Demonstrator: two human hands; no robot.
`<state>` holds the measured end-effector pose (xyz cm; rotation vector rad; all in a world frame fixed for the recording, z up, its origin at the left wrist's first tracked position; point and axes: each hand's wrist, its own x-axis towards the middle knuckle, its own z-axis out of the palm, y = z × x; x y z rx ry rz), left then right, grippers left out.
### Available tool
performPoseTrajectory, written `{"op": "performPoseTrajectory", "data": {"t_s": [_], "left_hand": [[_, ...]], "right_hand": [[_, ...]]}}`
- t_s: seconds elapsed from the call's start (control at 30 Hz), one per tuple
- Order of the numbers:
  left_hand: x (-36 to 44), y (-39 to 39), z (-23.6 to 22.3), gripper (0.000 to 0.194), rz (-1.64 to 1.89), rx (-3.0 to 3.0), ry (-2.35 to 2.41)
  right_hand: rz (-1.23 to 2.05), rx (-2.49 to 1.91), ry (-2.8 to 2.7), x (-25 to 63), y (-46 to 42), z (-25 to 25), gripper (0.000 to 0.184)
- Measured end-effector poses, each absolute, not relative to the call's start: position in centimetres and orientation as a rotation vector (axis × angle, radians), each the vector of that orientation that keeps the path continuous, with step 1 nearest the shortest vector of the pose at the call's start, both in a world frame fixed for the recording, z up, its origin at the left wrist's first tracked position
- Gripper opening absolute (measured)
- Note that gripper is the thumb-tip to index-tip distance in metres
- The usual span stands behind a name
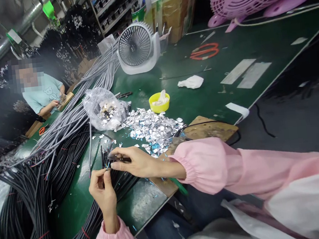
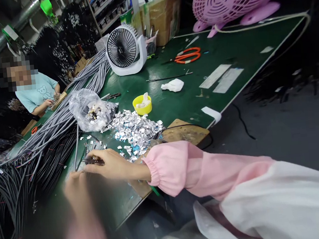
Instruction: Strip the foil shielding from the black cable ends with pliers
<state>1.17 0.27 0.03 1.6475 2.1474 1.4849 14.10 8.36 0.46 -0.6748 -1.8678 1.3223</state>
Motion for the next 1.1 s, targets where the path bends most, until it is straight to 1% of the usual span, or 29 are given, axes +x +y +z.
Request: {"op": "performPoseTrajectory", "data": {"t_s": [0.13,0.33,0.43,0.6,0.7,0.8,0.97,1.1], "left_hand": [[1.1,0.2,0.5,0.017,1.559,1.614,2.133],[1.1,0.1,0.0,0.014,1.593,1.601,2.114],[1.2,0.0,-0.3,0.012,1.633,1.617,2.073],[1.1,-0.1,-0.3,0.01,1.644,1.658,2.05],[1.1,-0.3,-0.2,0.01,1.634,1.702,2.071],[1.2,-0.4,-0.1,0.009,1.621,1.747,2.105],[1.5,-0.2,-0.2,0.008,1.578,1.829,2.192],[1.8,-0.1,-0.3,0.014,1.531,1.781,2.254]], "right_hand": [[1.222,-0.679,-1.931,14.2,8.2,0.6,0.027],[1.252,-0.609,-1.985,14.1,8.0,0.5,0.023],[1.31,-0.583,-1.957,14.0,8.0,0.2,0.022],[1.486,-0.543,-1.885,13.7,8.0,-0.5,0.027],[1.499,-0.551,-1.867,13.6,8.0,-0.6,0.026],[1.445,-0.576,-1.882,13.7,8.0,-0.3,0.025],[1.196,-0.688,-1.966,14.1,7.9,0.2,0.021],[1.12,-0.713,-1.997,14.2,7.9,0.3,0.021]]}}
